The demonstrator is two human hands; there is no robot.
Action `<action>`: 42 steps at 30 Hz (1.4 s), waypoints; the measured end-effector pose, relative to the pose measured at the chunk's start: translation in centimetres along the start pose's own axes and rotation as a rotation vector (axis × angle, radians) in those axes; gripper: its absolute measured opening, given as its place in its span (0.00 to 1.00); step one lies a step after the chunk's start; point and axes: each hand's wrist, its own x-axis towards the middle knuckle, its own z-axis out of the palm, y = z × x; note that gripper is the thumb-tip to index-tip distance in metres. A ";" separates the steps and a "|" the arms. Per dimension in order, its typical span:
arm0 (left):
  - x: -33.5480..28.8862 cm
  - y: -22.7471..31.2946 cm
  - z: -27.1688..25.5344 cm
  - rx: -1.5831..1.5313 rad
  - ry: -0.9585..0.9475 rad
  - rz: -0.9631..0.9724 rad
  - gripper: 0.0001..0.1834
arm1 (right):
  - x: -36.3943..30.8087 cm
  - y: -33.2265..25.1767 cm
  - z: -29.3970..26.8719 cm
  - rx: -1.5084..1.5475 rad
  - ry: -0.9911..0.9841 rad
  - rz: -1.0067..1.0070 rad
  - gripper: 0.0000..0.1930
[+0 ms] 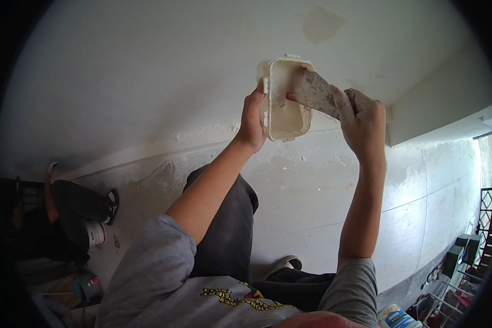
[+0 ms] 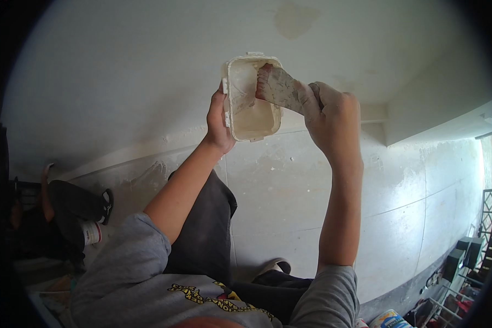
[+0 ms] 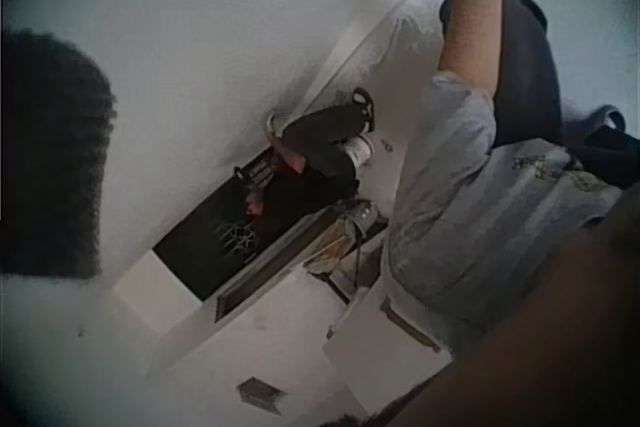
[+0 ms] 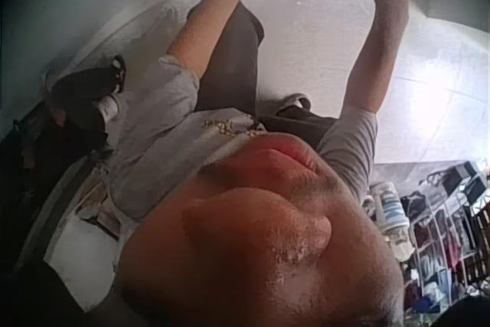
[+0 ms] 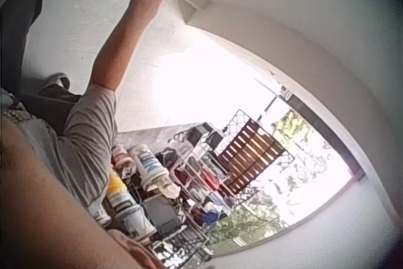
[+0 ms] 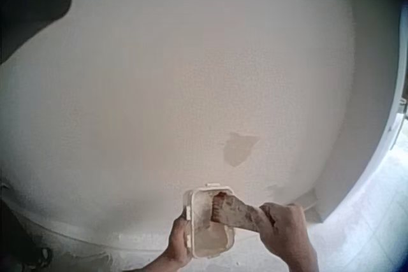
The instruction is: The person applies putty from a container to a wall using a putty knife, smoothing it over holes or cracks.
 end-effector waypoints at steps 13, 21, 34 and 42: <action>0.7 -1.0 0.9 -0.122 0.148 0.091 0.36 | -2.1 0.0 0.7 0.252 -0.093 0.162 0.23; 0.4 -1.2 1.5 -0.257 0.237 0.236 0.37 | -2.4 -1.1 0.6 0.620 -0.090 0.367 0.24; 0.3 -4.3 0.3 0.395 0.233 0.816 0.27 | -4.5 -4.2 3.1 0.943 -0.246 0.640 0.19; -1.5 -4.7 1.4 0.578 0.236 0.910 0.48 | -4.5 -5.1 2.3 0.949 -0.230 0.621 0.20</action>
